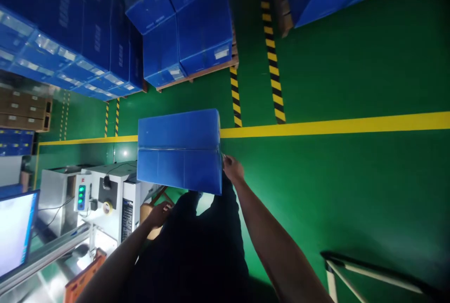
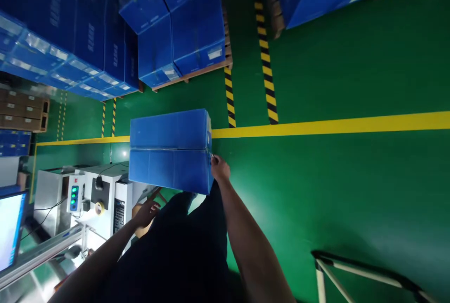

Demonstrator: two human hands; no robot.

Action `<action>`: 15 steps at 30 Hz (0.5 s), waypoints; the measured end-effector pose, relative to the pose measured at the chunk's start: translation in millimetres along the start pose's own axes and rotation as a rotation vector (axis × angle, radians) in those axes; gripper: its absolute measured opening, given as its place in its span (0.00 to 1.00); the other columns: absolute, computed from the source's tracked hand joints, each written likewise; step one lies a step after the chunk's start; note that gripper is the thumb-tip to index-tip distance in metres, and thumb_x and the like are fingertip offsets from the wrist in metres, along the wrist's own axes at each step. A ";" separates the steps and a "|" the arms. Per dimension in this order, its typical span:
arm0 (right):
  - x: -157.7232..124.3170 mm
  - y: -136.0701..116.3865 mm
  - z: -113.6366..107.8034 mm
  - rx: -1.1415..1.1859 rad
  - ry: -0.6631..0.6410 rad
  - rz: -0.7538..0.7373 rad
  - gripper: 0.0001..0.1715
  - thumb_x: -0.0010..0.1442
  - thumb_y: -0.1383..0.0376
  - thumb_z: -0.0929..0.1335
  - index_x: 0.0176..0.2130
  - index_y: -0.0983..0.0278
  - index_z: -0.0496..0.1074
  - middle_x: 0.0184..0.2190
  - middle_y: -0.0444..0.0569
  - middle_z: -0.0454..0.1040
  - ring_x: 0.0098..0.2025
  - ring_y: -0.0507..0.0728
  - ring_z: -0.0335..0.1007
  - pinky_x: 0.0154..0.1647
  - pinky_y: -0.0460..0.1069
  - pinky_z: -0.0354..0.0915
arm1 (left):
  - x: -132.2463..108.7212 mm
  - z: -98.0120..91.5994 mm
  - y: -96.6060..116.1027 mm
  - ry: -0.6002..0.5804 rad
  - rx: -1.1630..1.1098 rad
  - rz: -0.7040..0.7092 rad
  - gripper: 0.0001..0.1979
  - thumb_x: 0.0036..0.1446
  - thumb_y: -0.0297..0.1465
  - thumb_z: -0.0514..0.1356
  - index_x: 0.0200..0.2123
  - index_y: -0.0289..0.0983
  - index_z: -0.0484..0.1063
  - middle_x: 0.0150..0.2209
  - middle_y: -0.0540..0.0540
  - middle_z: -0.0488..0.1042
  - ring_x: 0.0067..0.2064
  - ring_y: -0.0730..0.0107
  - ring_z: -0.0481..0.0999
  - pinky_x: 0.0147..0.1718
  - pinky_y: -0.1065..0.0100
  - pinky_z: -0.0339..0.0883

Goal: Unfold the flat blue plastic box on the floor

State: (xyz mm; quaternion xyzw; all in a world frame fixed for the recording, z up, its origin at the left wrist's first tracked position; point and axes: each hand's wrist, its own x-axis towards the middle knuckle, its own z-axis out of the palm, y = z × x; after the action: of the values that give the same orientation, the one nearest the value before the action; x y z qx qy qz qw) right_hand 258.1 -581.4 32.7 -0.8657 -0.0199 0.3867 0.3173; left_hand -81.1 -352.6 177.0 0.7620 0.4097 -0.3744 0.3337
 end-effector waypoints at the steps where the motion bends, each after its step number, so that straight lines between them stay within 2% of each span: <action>1: 8.4 -6.7 -1.1 0.009 0.001 -0.001 0.29 0.81 0.56 0.59 0.69 0.62 0.75 0.55 0.58 0.84 0.52 0.59 0.81 0.53 0.51 0.71 | -0.9 1.9 4.6 0.004 -0.008 -0.007 0.13 0.66 0.35 0.60 0.50 0.44 0.82 0.49 0.44 0.86 0.53 0.53 0.84 0.56 0.57 0.77; 4: 27.7 -26.4 -6.8 0.024 0.006 0.000 0.30 0.83 0.56 0.58 0.72 0.62 0.72 0.62 0.61 0.81 0.59 0.60 0.79 0.58 0.52 0.69 | -2.7 8.1 18.0 -0.010 -0.038 -0.007 0.14 0.67 0.35 0.60 0.51 0.40 0.82 0.50 0.40 0.86 0.51 0.54 0.85 0.55 0.57 0.78; 8: 37.3 -41.4 -16.9 -0.022 -0.015 0.024 0.27 0.80 0.58 0.61 0.70 0.59 0.75 0.63 0.58 0.82 0.60 0.65 0.80 0.60 0.55 0.71 | -3.6 14.5 30.6 -0.020 -0.071 0.012 0.17 0.68 0.38 0.61 0.52 0.37 0.82 0.50 0.35 0.87 0.52 0.50 0.85 0.55 0.54 0.78; 11: 35.6 -46.0 -21.6 -0.084 -0.044 0.026 0.26 0.79 0.57 0.63 0.68 0.56 0.78 0.62 0.57 0.83 0.60 0.67 0.80 0.59 0.56 0.72 | -4.1 15.3 33.0 -0.015 -0.092 0.020 0.17 0.69 0.39 0.61 0.53 0.38 0.82 0.51 0.36 0.87 0.53 0.48 0.85 0.56 0.53 0.77; 15: 33.7 -52.7 -24.3 -0.173 -0.063 0.034 0.27 0.79 0.58 0.62 0.69 0.57 0.78 0.61 0.61 0.83 0.59 0.68 0.81 0.59 0.58 0.73 | -6.7 10.6 29.2 -0.021 -0.068 -0.029 0.17 0.69 0.39 0.60 0.52 0.36 0.82 0.51 0.34 0.86 0.51 0.49 0.85 0.55 0.55 0.78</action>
State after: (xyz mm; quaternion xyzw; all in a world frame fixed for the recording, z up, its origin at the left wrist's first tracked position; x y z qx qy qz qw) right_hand 309.4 -542.8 52.5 -0.8774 -0.0484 0.4160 0.2342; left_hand -61.4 -376.6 183.2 0.7401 0.4298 -0.3730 0.3582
